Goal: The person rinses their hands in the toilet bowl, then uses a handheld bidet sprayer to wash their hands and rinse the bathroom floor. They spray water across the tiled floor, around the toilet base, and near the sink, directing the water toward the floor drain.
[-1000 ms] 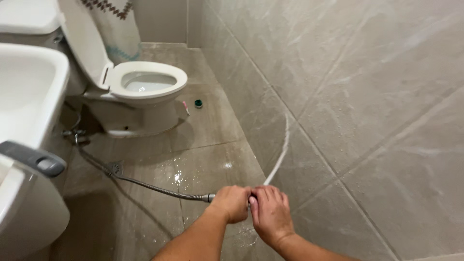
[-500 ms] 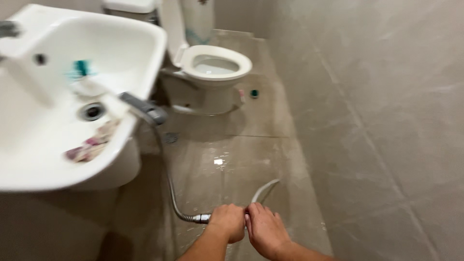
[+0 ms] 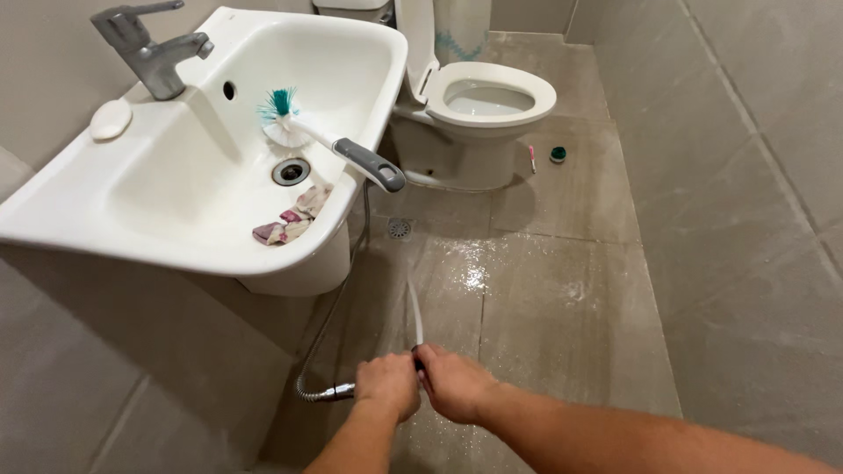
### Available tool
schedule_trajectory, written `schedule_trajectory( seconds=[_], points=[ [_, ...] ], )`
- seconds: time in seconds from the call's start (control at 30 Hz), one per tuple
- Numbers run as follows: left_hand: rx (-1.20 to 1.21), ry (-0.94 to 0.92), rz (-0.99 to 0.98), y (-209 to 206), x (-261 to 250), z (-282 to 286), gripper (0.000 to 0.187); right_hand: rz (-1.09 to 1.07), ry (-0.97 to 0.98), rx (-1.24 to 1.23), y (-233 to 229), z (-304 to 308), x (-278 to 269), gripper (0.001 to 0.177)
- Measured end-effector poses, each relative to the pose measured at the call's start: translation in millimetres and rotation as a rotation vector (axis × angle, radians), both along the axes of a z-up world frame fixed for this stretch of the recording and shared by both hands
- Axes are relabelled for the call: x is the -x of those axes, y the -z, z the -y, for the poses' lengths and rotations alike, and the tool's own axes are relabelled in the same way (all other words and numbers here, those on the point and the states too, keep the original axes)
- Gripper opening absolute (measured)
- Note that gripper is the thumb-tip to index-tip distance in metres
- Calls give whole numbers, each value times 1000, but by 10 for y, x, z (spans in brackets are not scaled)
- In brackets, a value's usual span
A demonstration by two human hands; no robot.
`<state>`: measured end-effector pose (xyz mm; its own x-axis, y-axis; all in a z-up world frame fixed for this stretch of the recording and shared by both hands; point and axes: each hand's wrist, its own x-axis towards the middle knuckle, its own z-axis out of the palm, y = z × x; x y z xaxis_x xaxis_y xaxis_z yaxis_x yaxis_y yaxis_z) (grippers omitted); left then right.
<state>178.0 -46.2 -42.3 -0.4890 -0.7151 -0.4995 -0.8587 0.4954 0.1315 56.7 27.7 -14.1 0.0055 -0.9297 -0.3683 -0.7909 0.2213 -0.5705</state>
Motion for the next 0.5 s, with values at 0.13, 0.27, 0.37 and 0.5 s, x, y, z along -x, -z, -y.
schedule_trajectory(
  seconds=[0.13,0.27,0.37,0.5],
  points=[
    [-72,111,-21,-40,74,-12,23,-13,58,44,43,-172,75,26],
    [-90,172,-98,40,387,-100,24,-20,143,59,81,-349,327,25],
    [-76,194,-154,66,684,-122,22,-14,194,94,-1,-425,570,26],
    [-25,183,-271,-66,1068,-52,23,-63,253,157,-265,-388,865,28]
  ],
)
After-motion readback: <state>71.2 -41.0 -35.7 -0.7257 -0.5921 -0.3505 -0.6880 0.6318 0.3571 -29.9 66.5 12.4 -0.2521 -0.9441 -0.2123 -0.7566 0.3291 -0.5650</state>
